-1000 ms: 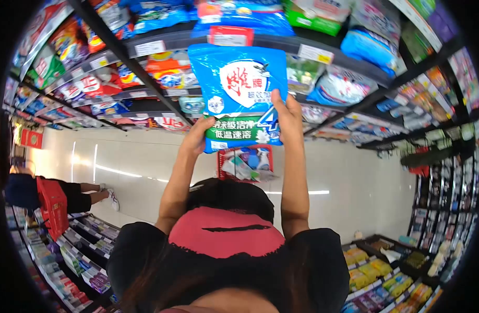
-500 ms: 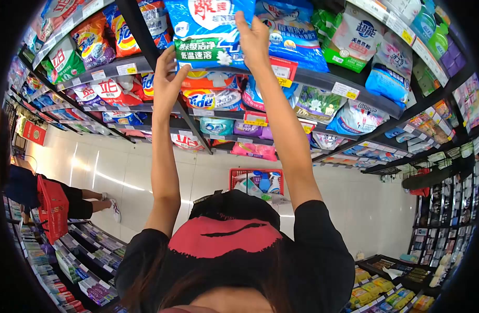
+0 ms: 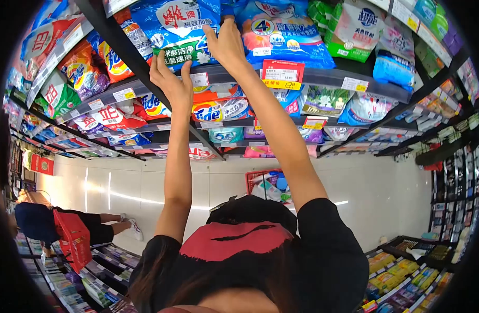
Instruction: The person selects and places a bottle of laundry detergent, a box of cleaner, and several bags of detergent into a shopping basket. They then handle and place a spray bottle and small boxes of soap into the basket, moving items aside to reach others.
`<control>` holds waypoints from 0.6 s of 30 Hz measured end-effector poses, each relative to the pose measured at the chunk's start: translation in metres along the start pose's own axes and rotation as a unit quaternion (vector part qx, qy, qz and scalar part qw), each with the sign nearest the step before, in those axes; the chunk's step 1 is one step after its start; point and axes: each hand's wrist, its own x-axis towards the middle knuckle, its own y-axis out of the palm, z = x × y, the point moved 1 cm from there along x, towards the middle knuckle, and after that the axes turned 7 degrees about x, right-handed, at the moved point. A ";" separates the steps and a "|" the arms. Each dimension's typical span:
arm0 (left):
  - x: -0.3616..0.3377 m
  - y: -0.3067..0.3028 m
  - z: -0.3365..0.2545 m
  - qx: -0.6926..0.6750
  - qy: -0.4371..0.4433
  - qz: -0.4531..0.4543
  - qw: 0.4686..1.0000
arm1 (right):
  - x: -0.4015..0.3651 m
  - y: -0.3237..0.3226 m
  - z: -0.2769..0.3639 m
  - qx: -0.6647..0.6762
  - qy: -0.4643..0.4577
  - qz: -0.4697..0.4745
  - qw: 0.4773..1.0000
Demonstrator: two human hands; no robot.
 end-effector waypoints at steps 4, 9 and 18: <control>0.000 0.002 -0.001 -0.012 -0.009 0.002 1.000 | -0.045 -0.042 0.040 0.051 -0.027 -0.052 0.997; 0.008 -0.026 -0.010 -0.114 -0.026 -0.018 0.993 | -0.205 -0.096 0.025 0.076 0.091 0.119 0.986; 0.040 -0.208 -0.151 -0.831 0.125 -0.127 0.528 | -0.714 -0.328 -0.121 -0.294 0.757 0.011 0.584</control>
